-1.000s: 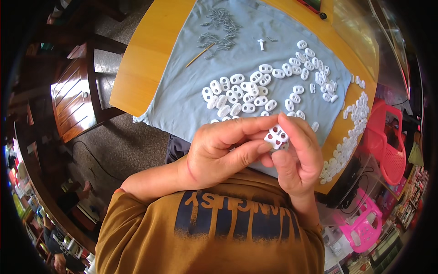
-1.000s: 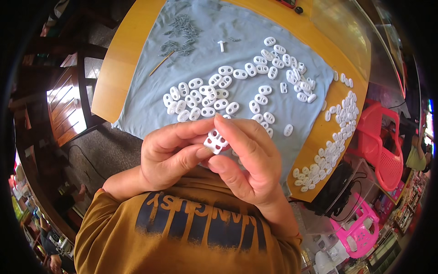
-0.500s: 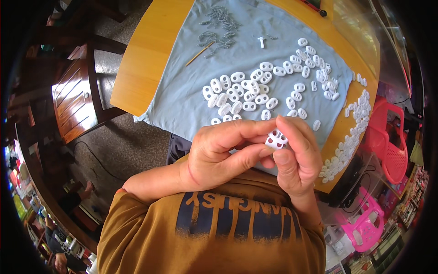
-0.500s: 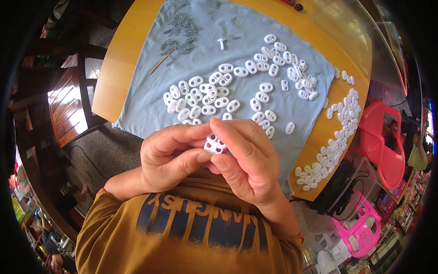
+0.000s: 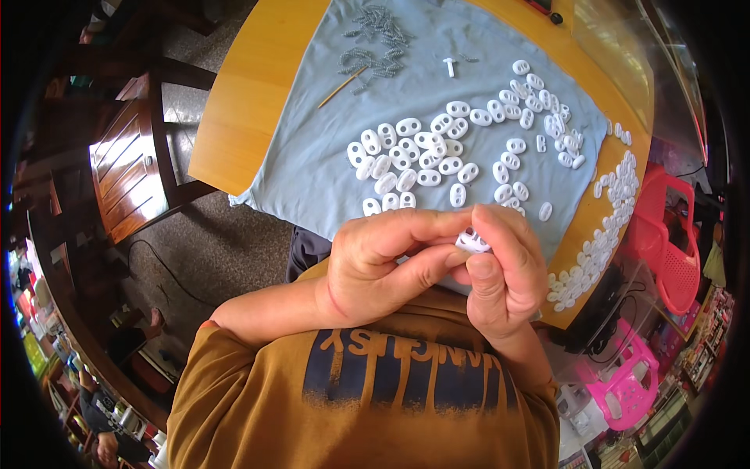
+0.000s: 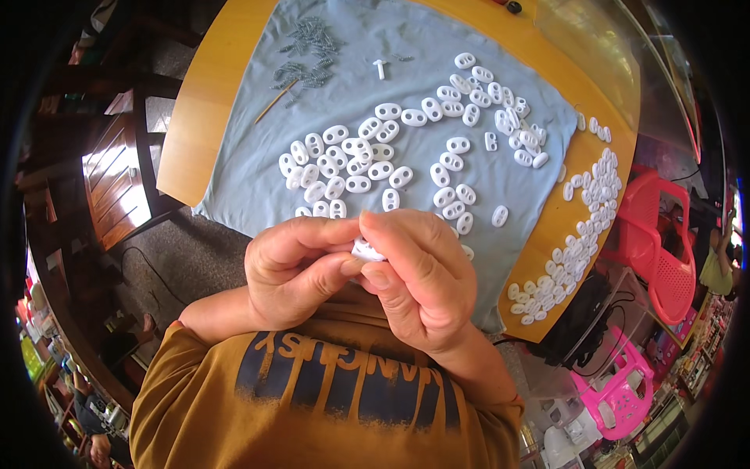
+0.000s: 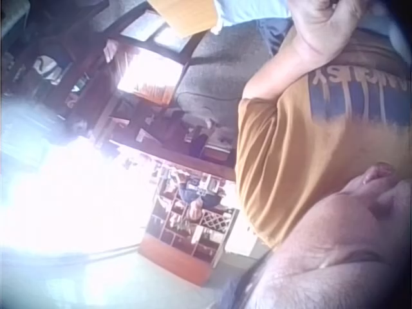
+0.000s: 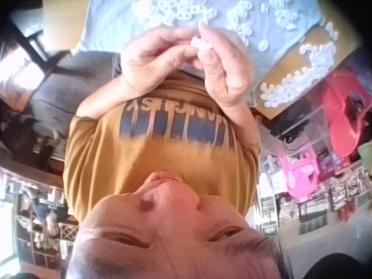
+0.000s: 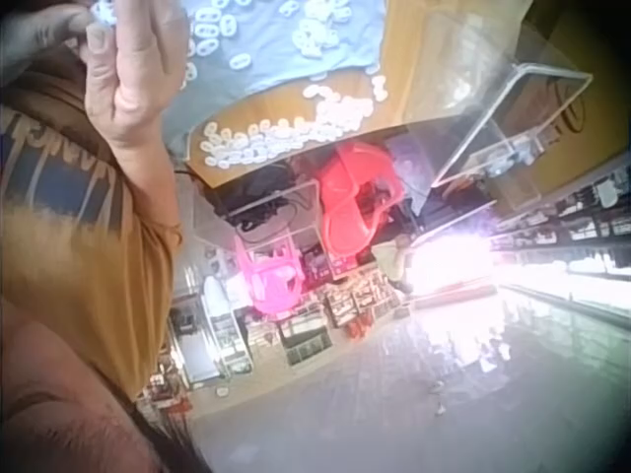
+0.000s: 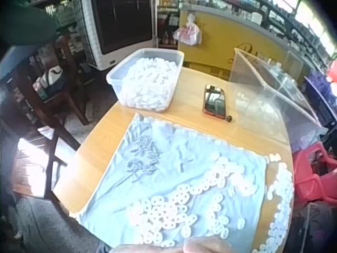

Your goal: The person is assembling small white plastic components by inserting metal pins into them.

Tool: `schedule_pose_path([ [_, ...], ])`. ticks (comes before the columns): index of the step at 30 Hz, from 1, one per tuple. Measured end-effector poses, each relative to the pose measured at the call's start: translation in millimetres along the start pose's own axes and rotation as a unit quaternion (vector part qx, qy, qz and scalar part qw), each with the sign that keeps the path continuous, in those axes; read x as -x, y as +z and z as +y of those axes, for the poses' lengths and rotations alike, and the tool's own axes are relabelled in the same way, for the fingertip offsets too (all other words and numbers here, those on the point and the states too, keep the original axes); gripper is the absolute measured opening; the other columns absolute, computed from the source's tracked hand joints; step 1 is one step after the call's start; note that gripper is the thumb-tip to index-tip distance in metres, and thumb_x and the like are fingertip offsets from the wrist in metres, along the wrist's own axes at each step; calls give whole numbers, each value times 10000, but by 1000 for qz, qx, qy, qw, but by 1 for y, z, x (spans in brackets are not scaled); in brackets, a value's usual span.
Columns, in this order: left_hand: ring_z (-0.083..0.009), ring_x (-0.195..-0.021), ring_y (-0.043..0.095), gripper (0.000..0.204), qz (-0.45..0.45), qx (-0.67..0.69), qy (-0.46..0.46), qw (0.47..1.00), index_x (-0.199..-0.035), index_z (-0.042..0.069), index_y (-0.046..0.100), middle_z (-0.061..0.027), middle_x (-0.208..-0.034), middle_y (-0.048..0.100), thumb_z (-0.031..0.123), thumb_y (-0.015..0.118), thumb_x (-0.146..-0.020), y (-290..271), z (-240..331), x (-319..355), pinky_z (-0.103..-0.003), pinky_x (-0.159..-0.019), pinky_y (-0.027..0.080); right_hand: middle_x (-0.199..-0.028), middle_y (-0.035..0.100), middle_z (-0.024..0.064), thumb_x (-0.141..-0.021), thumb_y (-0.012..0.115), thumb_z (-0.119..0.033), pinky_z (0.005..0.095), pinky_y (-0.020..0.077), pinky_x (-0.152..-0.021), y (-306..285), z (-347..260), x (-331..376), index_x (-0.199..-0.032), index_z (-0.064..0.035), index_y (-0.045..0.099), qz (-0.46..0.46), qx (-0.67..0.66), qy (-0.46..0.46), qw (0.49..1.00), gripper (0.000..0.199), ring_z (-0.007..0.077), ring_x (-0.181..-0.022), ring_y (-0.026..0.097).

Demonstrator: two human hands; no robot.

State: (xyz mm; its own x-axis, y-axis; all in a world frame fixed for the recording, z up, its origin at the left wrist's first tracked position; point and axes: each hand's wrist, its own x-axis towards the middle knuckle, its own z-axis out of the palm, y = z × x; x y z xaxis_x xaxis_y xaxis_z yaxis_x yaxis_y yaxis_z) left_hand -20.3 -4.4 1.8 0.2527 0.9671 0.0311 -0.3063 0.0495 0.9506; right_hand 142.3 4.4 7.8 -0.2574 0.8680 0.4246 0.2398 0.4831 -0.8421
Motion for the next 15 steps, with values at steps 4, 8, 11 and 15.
schedule_pose_path([
  [4, -114, -748, 660, 304, 24, -46, 19, 998, -1125, -18, 605, -97, -867, 679, -37, 628, -823, 3, -7, 4, -216, -645, 522, -924, 626, 148, -874, 551, -56, 317, 472, -655, 1, 2, 1, -1087, 69, 588, 7, 3, -18, 1000, 250, 219, -723, 588],
  [8, -111, -726, 658, 253, 26, -28, 23, 999, -1073, -19, 623, -92, -856, 680, -36, 631, -821, 5, -7, 2, -212, -628, 519, -918, 629, 148, -874, 548, -51, 320, 474, -657, 4, 5, 5, -1076, 65, 591, 19, 15, -30, 999, 237, 229, -728, 594],
  [11, -111, -726, 659, 223, 29, -32, 20, 999, -1046, -20, 628, -89, -851, 680, -36, 629, -824, 7, -6, 1, -213, -622, 520, -910, 629, 146, -874, 544, -47, 323, 475, -658, 4, 6, 5, -1068, 60, 594, 25, 22, -30, 999, 227, 233, -728, 595],
  [15, -114, -762, 656, 229, 4, -18, -3, 1000, -1070, -36, 608, -90, -874, 674, -42, 605, -841, 2, -2, -5, -217, -651, 525, -923, 626, 140, -877, 548, -50, 313, 475, -655, 1, 5, -1, -1097, 57, 587, 20, 8, -24, 999, 248, 229, -741, 595],
])
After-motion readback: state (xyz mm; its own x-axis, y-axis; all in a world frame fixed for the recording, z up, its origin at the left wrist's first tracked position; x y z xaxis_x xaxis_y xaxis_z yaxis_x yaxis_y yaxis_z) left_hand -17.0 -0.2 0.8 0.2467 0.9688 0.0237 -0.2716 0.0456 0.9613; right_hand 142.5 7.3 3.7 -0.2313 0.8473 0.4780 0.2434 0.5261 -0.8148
